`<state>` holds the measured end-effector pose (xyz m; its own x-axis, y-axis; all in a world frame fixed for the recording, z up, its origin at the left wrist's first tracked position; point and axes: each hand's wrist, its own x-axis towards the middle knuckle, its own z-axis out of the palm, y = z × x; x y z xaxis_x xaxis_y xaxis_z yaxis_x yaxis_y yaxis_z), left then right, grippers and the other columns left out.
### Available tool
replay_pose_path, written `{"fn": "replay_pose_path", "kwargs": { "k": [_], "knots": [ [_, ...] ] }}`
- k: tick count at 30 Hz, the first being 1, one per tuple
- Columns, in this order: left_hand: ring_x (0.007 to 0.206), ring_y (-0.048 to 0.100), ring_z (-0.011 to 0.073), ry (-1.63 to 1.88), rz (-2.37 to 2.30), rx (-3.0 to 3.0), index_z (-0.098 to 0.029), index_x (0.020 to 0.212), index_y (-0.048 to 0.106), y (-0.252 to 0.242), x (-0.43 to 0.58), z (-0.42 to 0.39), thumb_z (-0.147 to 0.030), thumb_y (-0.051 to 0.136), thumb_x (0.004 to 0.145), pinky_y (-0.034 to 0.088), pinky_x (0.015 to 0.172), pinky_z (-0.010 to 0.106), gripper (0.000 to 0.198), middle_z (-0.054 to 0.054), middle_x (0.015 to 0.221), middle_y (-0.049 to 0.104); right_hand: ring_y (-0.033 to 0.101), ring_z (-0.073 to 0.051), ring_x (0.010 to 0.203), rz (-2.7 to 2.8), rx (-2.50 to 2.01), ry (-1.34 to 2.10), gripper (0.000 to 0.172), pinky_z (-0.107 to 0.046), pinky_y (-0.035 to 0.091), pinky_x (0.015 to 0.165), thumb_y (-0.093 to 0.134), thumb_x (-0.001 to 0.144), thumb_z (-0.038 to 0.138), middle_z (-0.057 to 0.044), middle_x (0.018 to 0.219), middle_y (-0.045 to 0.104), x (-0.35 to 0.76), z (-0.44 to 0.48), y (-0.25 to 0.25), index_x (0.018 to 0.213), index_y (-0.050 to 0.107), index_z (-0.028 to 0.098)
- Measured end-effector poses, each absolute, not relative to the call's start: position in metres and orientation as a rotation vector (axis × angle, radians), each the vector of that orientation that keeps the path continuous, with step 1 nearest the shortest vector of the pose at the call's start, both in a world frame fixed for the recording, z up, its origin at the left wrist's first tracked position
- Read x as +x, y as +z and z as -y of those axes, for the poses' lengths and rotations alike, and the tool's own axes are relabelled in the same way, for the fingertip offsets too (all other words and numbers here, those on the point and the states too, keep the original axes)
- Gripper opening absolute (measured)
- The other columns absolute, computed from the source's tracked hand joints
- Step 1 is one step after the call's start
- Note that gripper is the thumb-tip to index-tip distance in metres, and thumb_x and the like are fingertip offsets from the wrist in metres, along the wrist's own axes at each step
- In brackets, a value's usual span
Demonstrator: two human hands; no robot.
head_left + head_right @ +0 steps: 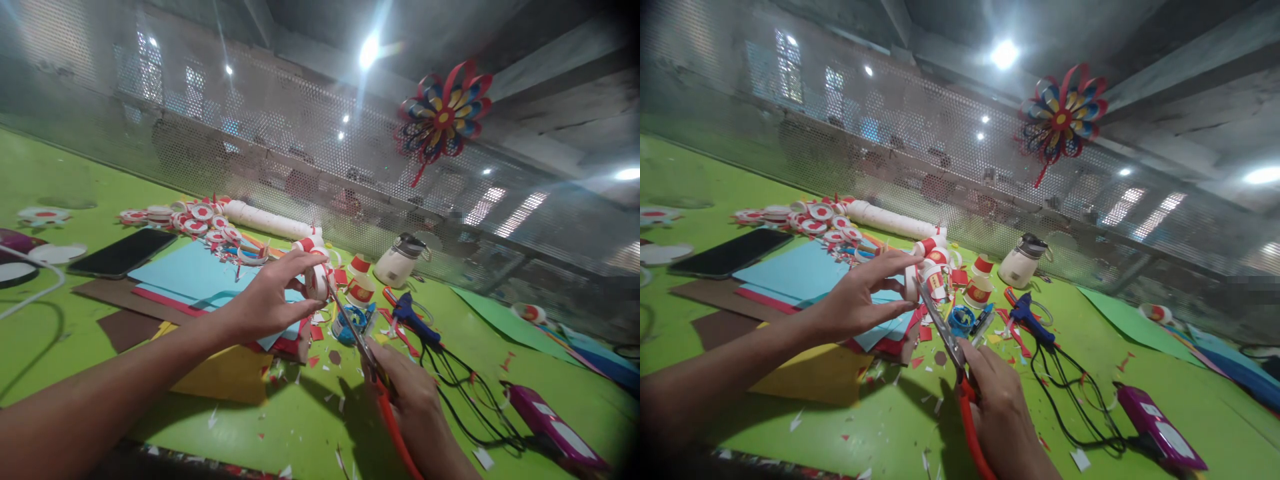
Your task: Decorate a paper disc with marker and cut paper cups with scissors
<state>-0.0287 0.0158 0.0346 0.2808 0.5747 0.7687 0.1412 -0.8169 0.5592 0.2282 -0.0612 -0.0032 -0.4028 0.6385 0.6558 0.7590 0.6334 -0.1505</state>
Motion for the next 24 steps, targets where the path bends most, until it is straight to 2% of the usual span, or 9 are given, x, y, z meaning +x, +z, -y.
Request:
{"fn": "replay_pose_path", "kwargs": {
  "k": [7, 14, 17, 20, 22, 24],
  "knots": [
    [0.107, 0.061, 0.0232, 1.523, -0.659, 2.162, -0.010, 0.129, 0.054, 0.036, -0.029, -0.015, -0.018, 0.068, 0.076, 0.063, 0.080, 0.032, 0.055, 0.017, 0.127, 0.057, 0.070, -0.025, 0.090, 2.181, -1.056, -0.183, 0.033, -0.034, 0.056, 0.075, 0.057, 0.088, 0.024, -0.011, 0.105, 0.073, 0.226, 0.062, 0.000, 0.121, 0.059, 0.019],
    [0.113, 0.058, 0.0248, 1.492, -0.655, 2.140, -0.011, 0.130, 0.052, 0.038, -0.028, -0.013, -0.020, 0.068, 0.077, 0.061, 0.084, 0.034, 0.056, 0.016, 0.129, 0.056, 0.070, -0.024, 0.089, 2.156, -1.123, -0.124, 0.032, -0.035, 0.055, 0.078, 0.058, 0.088, 0.026, -0.010, 0.104, 0.073, 0.224, 0.064, 0.002, 0.119, 0.061, 0.020],
    [0.101, 0.064, 0.0205, 1.452, -0.651, 2.056, -0.012, 0.132, 0.050, 0.040, -0.028, -0.012, -0.022, 0.069, 0.077, 0.060, 0.086, 0.035, 0.059, 0.015, 0.126, 0.057, 0.070, -0.022, 0.088, 2.149, -1.100, -0.075, 0.031, -0.032, 0.054, 0.077, 0.060, 0.087, 0.024, -0.007, 0.101, 0.074, 0.221, 0.063, 0.007, 0.117, 0.063, 0.022],
    [0.086, 0.065, 0.0151, 1.432, -0.638, 1.973, -0.013, 0.126, 0.052, 0.042, -0.029, -0.011, -0.024, 0.070, 0.078, 0.059, 0.082, 0.032, 0.053, 0.010, 0.108, 0.063, 0.070, -0.019, 0.081, 2.116, -1.104, -0.038, 0.025, -0.027, 0.054, 0.072, 0.058, 0.087, 0.021, -0.006, 0.094, 0.075, 0.220, 0.060, 0.009, 0.110, 0.066, 0.021],
    [0.086, 0.063, 0.0152, 1.415, -0.613, 1.920, -0.013, 0.120, 0.054, 0.043, -0.030, -0.012, -0.026, 0.071, 0.077, 0.057, 0.082, 0.032, 0.048, 0.008, 0.101, 0.064, 0.069, -0.017, 0.073, 2.109, -1.091, 0.001, 0.022, -0.025, 0.054, 0.068, 0.056, 0.087, 0.019, -0.005, 0.090, 0.075, 0.221, 0.057, 0.008, 0.105, 0.068, 0.020],
    [0.090, 0.062, 0.0161, 1.368, -0.579, 1.840, -0.014, 0.117, 0.056, 0.044, -0.031, -0.013, -0.027, 0.072, 0.076, 0.055, 0.083, 0.032, 0.047, 0.009, 0.103, 0.064, 0.067, -0.015, 0.062, 2.126, -1.057, 0.034, 0.021, -0.021, 0.054, 0.061, 0.057, 0.085, 0.017, -0.003, 0.081, 0.075, 0.222, 0.056, 0.006, 0.101, 0.070, 0.019]
  ]
}}
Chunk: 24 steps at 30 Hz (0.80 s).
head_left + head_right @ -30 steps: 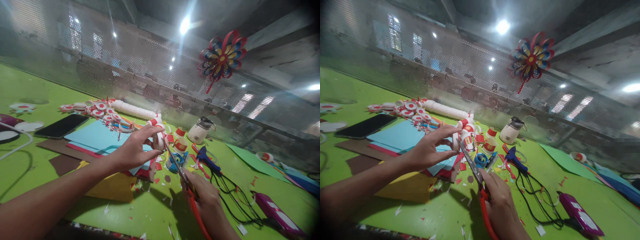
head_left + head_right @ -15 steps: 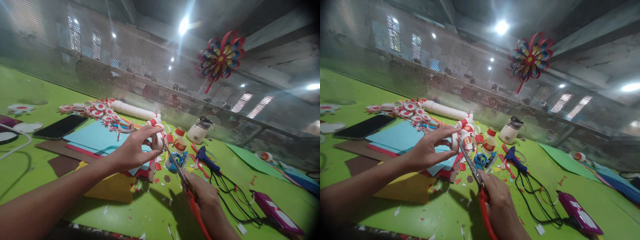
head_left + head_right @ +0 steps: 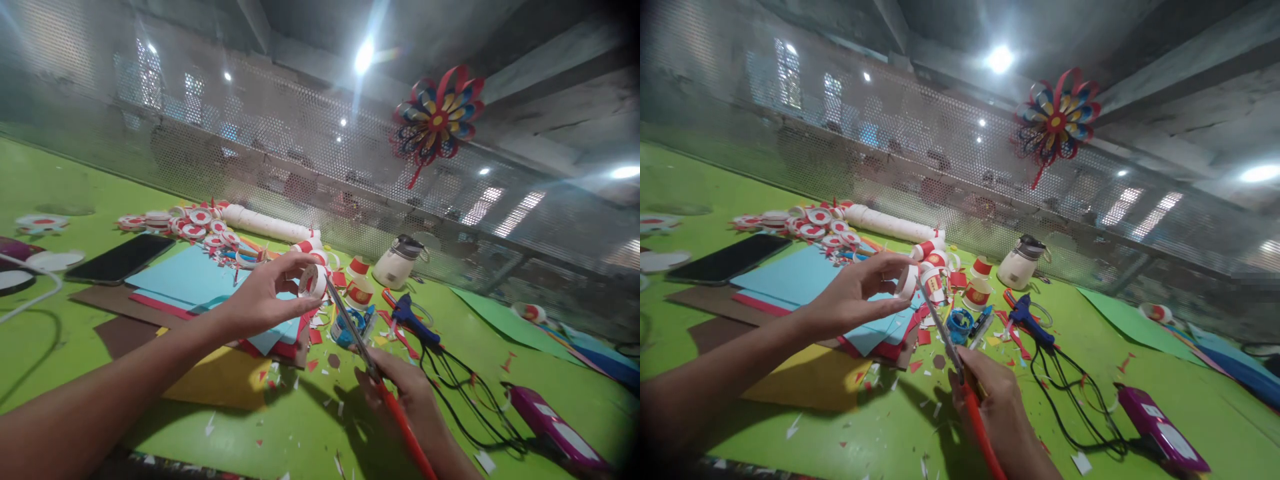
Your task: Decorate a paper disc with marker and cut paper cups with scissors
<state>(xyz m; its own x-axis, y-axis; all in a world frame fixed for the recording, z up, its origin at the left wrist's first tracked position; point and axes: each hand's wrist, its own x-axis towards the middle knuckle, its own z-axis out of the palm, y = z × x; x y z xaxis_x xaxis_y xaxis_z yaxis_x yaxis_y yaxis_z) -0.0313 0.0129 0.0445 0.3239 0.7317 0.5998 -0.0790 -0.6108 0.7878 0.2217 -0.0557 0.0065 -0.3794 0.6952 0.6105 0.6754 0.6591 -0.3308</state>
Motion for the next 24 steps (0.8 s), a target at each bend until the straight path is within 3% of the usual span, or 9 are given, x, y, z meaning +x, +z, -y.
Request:
{"fn": "replay_pose_path", "kwargs": {
  "k": [4, 10, 14, 20, 24],
  "knots": [
    [0.095, 0.061, 0.0182, 1.291, -0.527, 1.672, -0.014, 0.114, 0.058, 0.048, -0.033, -0.015, -0.029, 0.076, 0.072, 0.053, 0.082, 0.033, 0.048, 0.010, 0.109, 0.062, 0.060, -0.011, 0.047, 2.126, -1.106, 0.141, 0.019, -0.017, 0.050, 0.049, 0.060, 0.081, 0.018, 0.001, 0.064, 0.069, 0.221, 0.057, 0.007, 0.095, 0.073, 0.018],
    [0.096, 0.061, 0.0201, 1.285, -0.477, 1.599, -0.015, 0.116, 0.059, 0.051, -0.034, -0.014, -0.027, 0.077, 0.071, 0.053, 0.076, 0.032, 0.050, 0.010, 0.106, 0.064, 0.061, -0.014, 0.054, 2.064, -1.284, 0.266, 0.024, -0.020, 0.050, 0.052, 0.058, 0.085, 0.028, -0.002, 0.068, 0.069, 0.223, 0.059, 0.011, 0.100, 0.072, 0.015],
    [0.102, 0.059, 0.0226, 1.257, -0.449, 1.554, -0.017, 0.115, 0.065, 0.050, -0.036, -0.013, -0.028, 0.078, 0.070, 0.051, 0.076, 0.032, 0.048, 0.012, 0.114, 0.064, 0.058, -0.015, 0.054, 2.028, -1.349, 0.338, 0.031, -0.021, 0.048, 0.051, 0.054, 0.089, 0.035, -0.003, 0.069, 0.066, 0.228, 0.059, 0.017, 0.107, 0.070, 0.015],
    [0.078, 0.057, 0.0146, 1.230, -0.450, 1.509, -0.022, 0.116, 0.070, 0.052, -0.041, -0.013, -0.034, 0.071, 0.078, 0.046, 0.067, 0.030, 0.039, 0.011, 0.116, 0.066, 0.058, -0.016, 0.060, 2.052, -1.313, 0.435, 0.030, -0.024, 0.049, 0.056, 0.054, 0.090, 0.034, -0.003, 0.070, 0.063, 0.223, 0.069, 0.027, 0.109, 0.068, 0.016],
    [0.081, 0.058, 0.0169, 1.203, -0.310, 1.329, -0.018, 0.114, 0.071, 0.053, -0.043, -0.017, -0.041, 0.062, 0.084, 0.041, 0.062, 0.027, 0.039, 0.014, 0.111, 0.068, 0.056, -0.015, 0.056, 2.065, -1.179, 0.592, 0.028, -0.024, 0.048, 0.055, 0.055, 0.087, 0.034, -0.001, 0.067, 0.060, 0.225, 0.071, 0.024, 0.106, 0.070, 0.020]
  ]
}}
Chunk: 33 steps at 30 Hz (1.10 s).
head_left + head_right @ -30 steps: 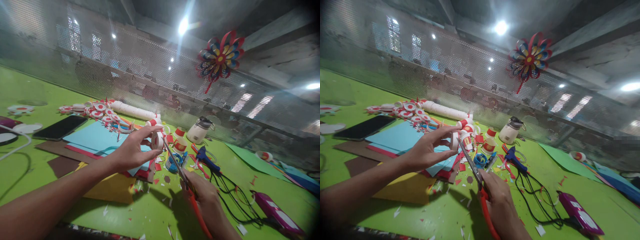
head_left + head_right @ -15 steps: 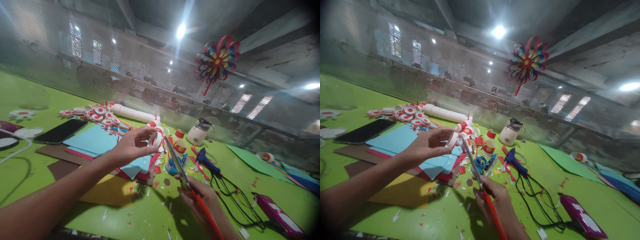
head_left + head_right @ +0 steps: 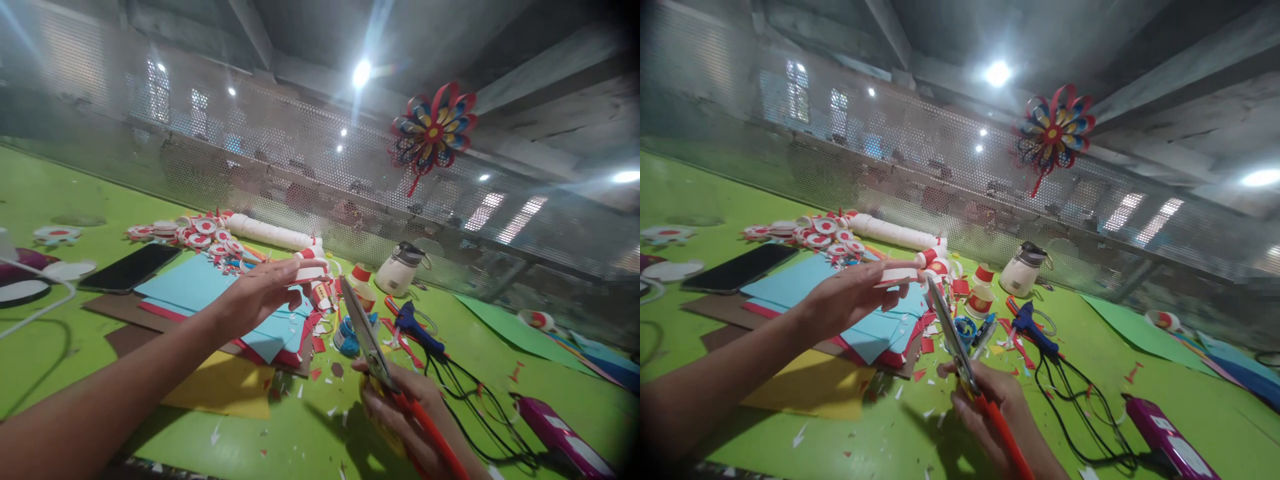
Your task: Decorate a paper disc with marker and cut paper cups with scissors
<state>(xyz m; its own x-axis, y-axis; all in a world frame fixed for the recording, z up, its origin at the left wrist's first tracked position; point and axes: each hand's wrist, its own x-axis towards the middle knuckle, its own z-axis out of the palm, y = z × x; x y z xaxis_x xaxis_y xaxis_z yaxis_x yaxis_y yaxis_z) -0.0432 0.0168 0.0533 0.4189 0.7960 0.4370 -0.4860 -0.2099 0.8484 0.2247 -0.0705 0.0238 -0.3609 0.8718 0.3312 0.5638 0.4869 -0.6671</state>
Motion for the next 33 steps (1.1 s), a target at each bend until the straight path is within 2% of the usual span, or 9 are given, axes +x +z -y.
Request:
{"fn": "replay_pose_path", "kwargs": {
  "k": [3, 7, 11, 15, 26, 33],
  "knots": [
    [0.079, 0.057, 0.0169, 1.165, -0.256, 1.254, -0.015, 0.109, 0.072, 0.051, -0.043, -0.019, -0.044, 0.059, 0.085, 0.039, 0.061, 0.026, 0.040, 0.013, 0.101, 0.070, 0.056, -0.014, 0.055, 2.097, -1.132, 0.717, 0.029, -0.023, 0.048, 0.054, 0.058, 0.085, 0.036, 0.000, 0.065, 0.059, 0.228, 0.070, 0.021, 0.105, 0.071, 0.020],
    [0.071, 0.054, 0.0151, 1.089, -0.230, 1.250, -0.014, 0.105, 0.071, 0.049, -0.042, -0.020, -0.045, 0.056, 0.086, 0.036, 0.058, 0.026, 0.039, 0.011, 0.089, 0.067, 0.062, -0.016, 0.062, 2.132, -1.209, 0.804, 0.031, -0.024, 0.051, 0.057, 0.059, 0.087, 0.041, -0.001, 0.070, 0.063, 0.225, 0.080, 0.030, 0.109, 0.071, 0.024],
    [0.068, 0.052, 0.0150, 1.045, -0.221, 1.278, -0.011, 0.096, 0.071, 0.050, -0.039, -0.019, -0.045, 0.055, 0.086, 0.035, 0.056, 0.026, 0.039, 0.009, 0.080, 0.062, 0.069, -0.019, 0.069, 1.990, -1.192, 0.855, 0.029, -0.026, 0.056, 0.060, 0.059, 0.088, 0.042, -0.003, 0.083, 0.071, 0.221, 0.093, 0.038, 0.111, 0.070, 0.029],
    [0.065, 0.049, 0.0139, 1.018, -0.214, 1.306, -0.011, 0.086, 0.069, 0.051, -0.037, -0.018, -0.044, 0.056, 0.085, 0.037, 0.056, 0.026, 0.036, 0.008, 0.077, 0.059, 0.071, -0.020, 0.077, 1.919, -1.240, 0.844, 0.028, -0.025, 0.058, 0.062, 0.064, 0.085, 0.041, -0.004, 0.091, 0.073, 0.227, 0.097, 0.031, 0.111, 0.070, 0.030],
    [0.064, 0.048, 0.0142, 0.952, -0.254, 1.312, -0.010, 0.081, 0.069, 0.049, -0.036, -0.016, -0.042, 0.057, 0.083, 0.039, 0.058, 0.026, 0.034, 0.008, 0.072, 0.057, 0.070, -0.020, 0.075, 2.006, -1.196, 0.928, 0.034, -0.027, 0.058, 0.060, 0.057, 0.089, 0.044, -0.007, 0.088, 0.072, 0.241, 0.092, 0.019, 0.116, 0.068, 0.026],
    [0.061, 0.045, 0.0133, 0.880, -0.307, 1.318, -0.008, 0.082, 0.068, 0.047, -0.036, -0.017, -0.044, 0.058, 0.080, 0.034, 0.055, 0.026, 0.038, 0.007, 0.070, 0.054, 0.066, -0.016, 0.058, 1.982, -1.113, 1.011, 0.036, -0.023, 0.054, 0.050, 0.054, 0.091, 0.046, -0.005, 0.072, 0.068, 0.243, 0.088, 0.012, 0.114, 0.069, 0.023]
  ]
}}
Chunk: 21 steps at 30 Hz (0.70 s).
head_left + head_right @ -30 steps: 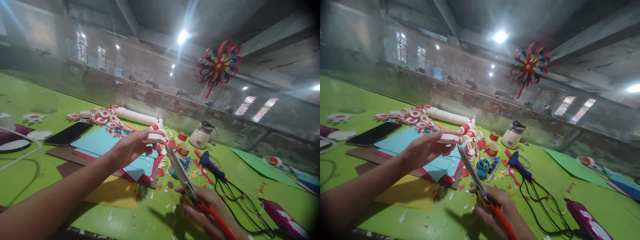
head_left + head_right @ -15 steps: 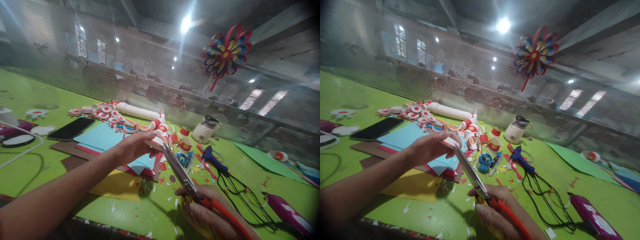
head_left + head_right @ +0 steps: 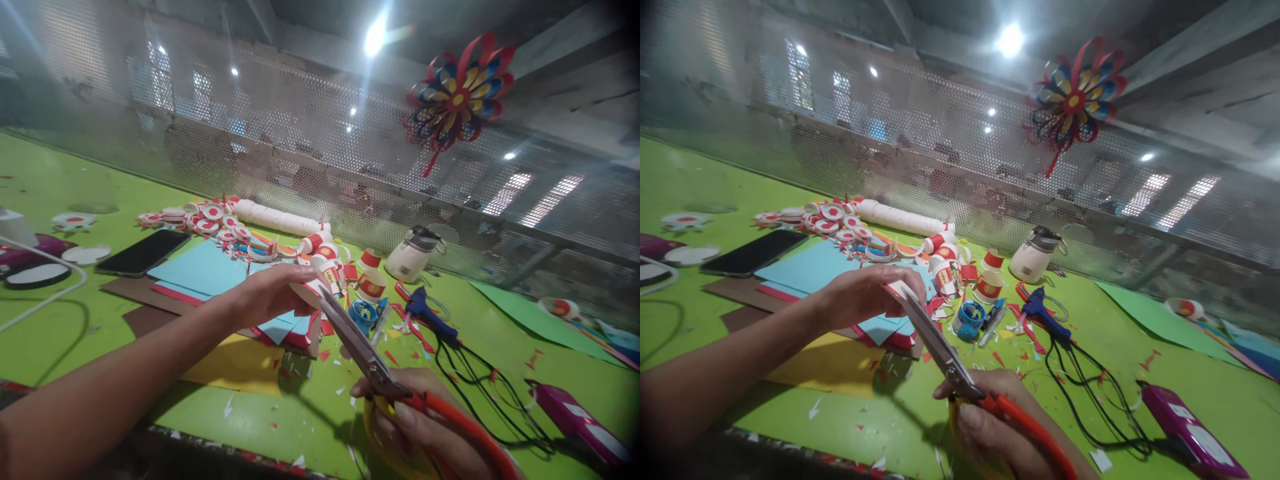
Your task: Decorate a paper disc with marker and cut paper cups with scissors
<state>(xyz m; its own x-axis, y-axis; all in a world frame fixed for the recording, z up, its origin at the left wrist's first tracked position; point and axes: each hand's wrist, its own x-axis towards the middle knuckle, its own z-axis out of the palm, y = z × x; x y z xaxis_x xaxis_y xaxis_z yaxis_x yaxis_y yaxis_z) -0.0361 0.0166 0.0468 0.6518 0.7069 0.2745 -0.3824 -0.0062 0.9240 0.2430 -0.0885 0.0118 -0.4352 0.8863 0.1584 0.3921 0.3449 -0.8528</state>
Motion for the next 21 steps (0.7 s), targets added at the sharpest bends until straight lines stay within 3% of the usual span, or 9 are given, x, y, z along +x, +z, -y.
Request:
{"fn": "replay_pose_path", "kwargs": {
  "k": [6, 13, 21],
  "knots": [
    [0.059, 0.045, 0.0128, 0.850, -0.330, 1.290, -0.008, 0.078, 0.067, 0.047, -0.037, -0.016, -0.044, 0.057, 0.081, 0.034, 0.053, 0.026, 0.037, 0.009, 0.071, 0.057, 0.066, -0.017, 0.057, 2.017, -1.123, 0.900, 0.033, -0.023, 0.054, 0.049, 0.060, 0.088, 0.044, -0.005, 0.072, 0.069, 0.242, 0.087, 0.022, 0.109, 0.072, 0.022],
    [0.058, 0.045, 0.0127, 0.876, -0.336, 1.286, -0.009, 0.076, 0.066, 0.046, -0.036, -0.016, -0.044, 0.059, 0.079, 0.033, 0.053, 0.026, 0.036, 0.008, 0.068, 0.056, 0.070, -0.017, 0.075, 2.150, -1.171, 0.808, 0.027, -0.024, 0.059, 0.067, 0.058, 0.090, 0.037, -0.004, 0.089, 0.072, 0.247, 0.088, 0.026, 0.114, 0.068, 0.029],
    [0.057, 0.044, 0.0117, 0.877, -0.377, 1.286, -0.009, 0.074, 0.066, 0.047, -0.036, -0.015, -0.047, 0.062, 0.074, 0.032, 0.053, 0.026, 0.038, 0.007, 0.067, 0.054, 0.072, -0.020, 0.086, 2.114, -1.180, 0.815, 0.026, -0.025, 0.061, 0.070, 0.055, 0.092, 0.035, -0.004, 0.098, 0.073, 0.244, 0.092, 0.029, 0.115, 0.067, 0.030]
  ]
}}
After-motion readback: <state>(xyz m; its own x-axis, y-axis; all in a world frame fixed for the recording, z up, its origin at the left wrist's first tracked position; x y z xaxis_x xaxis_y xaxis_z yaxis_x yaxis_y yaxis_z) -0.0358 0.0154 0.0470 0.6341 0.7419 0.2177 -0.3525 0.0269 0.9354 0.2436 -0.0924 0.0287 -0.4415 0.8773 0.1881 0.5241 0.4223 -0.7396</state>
